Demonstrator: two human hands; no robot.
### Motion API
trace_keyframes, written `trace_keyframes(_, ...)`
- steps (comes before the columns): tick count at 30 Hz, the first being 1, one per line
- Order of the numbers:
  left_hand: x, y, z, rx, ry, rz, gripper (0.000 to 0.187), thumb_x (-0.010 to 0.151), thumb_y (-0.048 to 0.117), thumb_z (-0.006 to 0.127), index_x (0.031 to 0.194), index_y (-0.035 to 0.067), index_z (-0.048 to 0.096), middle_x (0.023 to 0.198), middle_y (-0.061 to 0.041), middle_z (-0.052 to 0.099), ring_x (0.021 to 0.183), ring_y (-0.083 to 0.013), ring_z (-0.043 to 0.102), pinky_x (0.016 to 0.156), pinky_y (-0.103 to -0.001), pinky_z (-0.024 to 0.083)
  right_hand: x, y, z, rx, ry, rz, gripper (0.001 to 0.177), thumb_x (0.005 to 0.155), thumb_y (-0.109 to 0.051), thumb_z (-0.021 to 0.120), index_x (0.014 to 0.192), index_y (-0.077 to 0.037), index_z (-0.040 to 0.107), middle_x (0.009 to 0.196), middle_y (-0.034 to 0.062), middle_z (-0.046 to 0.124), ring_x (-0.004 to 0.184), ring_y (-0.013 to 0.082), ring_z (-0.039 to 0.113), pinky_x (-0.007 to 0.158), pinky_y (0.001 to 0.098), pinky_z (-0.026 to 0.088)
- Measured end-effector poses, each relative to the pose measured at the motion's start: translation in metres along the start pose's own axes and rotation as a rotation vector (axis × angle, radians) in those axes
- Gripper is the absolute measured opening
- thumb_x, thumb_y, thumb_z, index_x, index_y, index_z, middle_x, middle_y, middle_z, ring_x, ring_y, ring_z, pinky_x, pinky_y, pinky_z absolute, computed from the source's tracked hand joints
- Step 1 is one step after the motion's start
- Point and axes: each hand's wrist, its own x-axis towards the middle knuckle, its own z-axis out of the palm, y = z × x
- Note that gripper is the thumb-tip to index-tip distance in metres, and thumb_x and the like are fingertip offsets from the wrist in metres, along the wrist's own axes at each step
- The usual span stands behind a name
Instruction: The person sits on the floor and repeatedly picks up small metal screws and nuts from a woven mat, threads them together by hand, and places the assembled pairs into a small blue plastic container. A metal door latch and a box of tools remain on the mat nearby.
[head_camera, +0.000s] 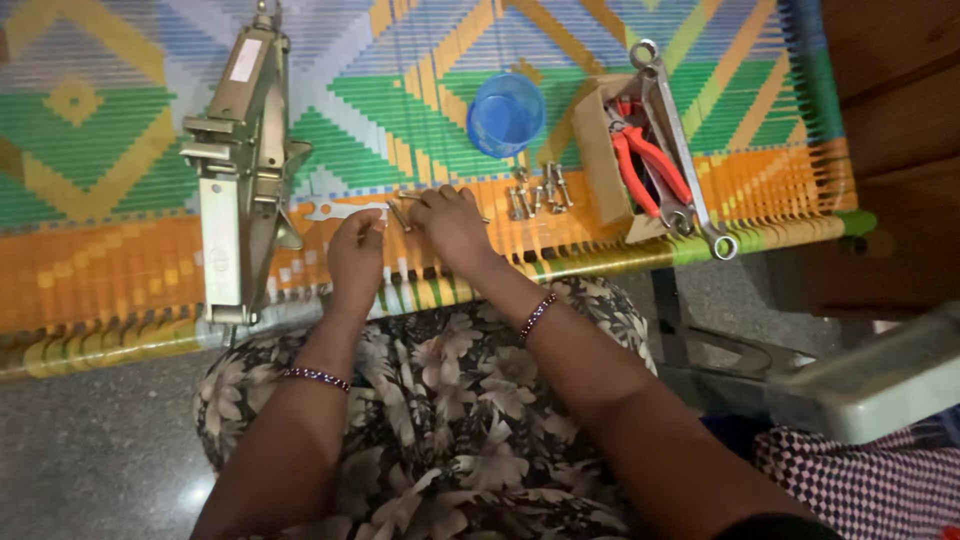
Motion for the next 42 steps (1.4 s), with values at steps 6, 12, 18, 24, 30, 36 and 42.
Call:
trace_keyframes(6,0.000,-0.007,0.004,-0.018,-0.024,-0.003,0.024,0.096,0.012,0.066,0.118,0.006,0.072,0.107,-0.009,0.076,0.093,-0.0181,0.071,0.086,-0.033,0.055,0.000,0.005,0.010,-0.016,-0.027,0.031,0.009,0.082,-0.013,0.066,0.091,-0.014,0.067,0.095,0.0043,0.064,0.099,0.0269,0.060,0.085,0.0448,0.043)
trace_keyframes(12,-0.002,0.001,0.004,-0.067,-0.045,-0.133,0.024,0.098,0.016,0.067,0.119,0.007,0.074,0.102,-0.010,0.076,0.088,-0.0190,0.067,0.083,-0.033,0.054,0.017,0.033,-0.028,0.070,0.258,0.092,0.010,0.085,-0.004,0.066,0.092,-0.011,0.068,0.091,0.0082,0.066,0.092,0.0319,0.061,0.086,0.0480,0.045)
trace_keyframes(18,-0.003,-0.002,0.005,-0.043,-0.073,-0.019,0.025,0.098,0.018,0.066,0.119,0.006,0.072,0.107,-0.008,0.075,0.093,-0.0175,0.070,0.085,-0.032,0.054,0.023,0.084,-0.082,0.066,0.517,0.268,0.007,0.085,-0.006,0.075,0.088,-0.006,0.068,0.087,0.0121,0.068,0.085,0.0342,0.065,0.078,0.0477,0.049)
trace_keyframes(24,-0.002,-0.004,0.004,0.041,-0.073,-0.075,0.025,0.096,0.017,0.067,0.118,0.006,0.072,0.107,-0.010,0.076,0.093,-0.0195,0.071,0.085,-0.034,0.055,0.023,0.088,-0.071,0.080,0.539,0.248,0.017,0.087,0.001,0.072,0.102,-0.006,0.073,0.093,0.0131,0.071,0.086,0.0354,0.065,0.078,0.0466,0.050)
trace_keyframes(30,-0.002,-0.005,0.004,-0.010,-0.052,0.029,0.026,0.098,0.016,0.066,0.121,0.006,0.071,0.112,-0.012,0.075,0.100,-0.0207,0.071,0.087,-0.035,0.054,0.019,0.047,-0.049,0.114,0.364,0.125,0.034,0.085,0.003,0.067,0.115,-0.011,0.075,0.106,0.0114,0.072,0.102,0.0343,0.066,0.091,0.0458,0.052)
trace_keyframes(36,-0.001,-0.009,0.006,-0.040,-0.064,-0.015,0.026,0.097,0.013,0.065,0.121,0.006,0.071,0.112,-0.010,0.076,0.098,-0.0195,0.073,0.088,-0.033,0.056,0.013,0.007,-0.002,0.168,0.097,-0.116,0.047,0.080,-0.009,0.073,0.127,-0.010,0.067,0.127,0.0126,0.067,0.114,0.0339,0.061,0.101,0.0449,0.047)
trace_keyframes(42,-0.001,0.001,0.003,-0.035,-0.063,-0.035,0.027,0.095,0.013,0.068,0.121,0.005,0.070,0.108,-0.009,0.075,0.095,-0.0188,0.071,0.086,-0.032,0.055,0.012,0.004,0.007,0.197,0.078,-0.069,0.048,0.080,-0.019,0.077,0.124,-0.007,0.061,0.112,0.0141,0.066,0.106,0.0354,0.061,0.096,0.0463,0.047)
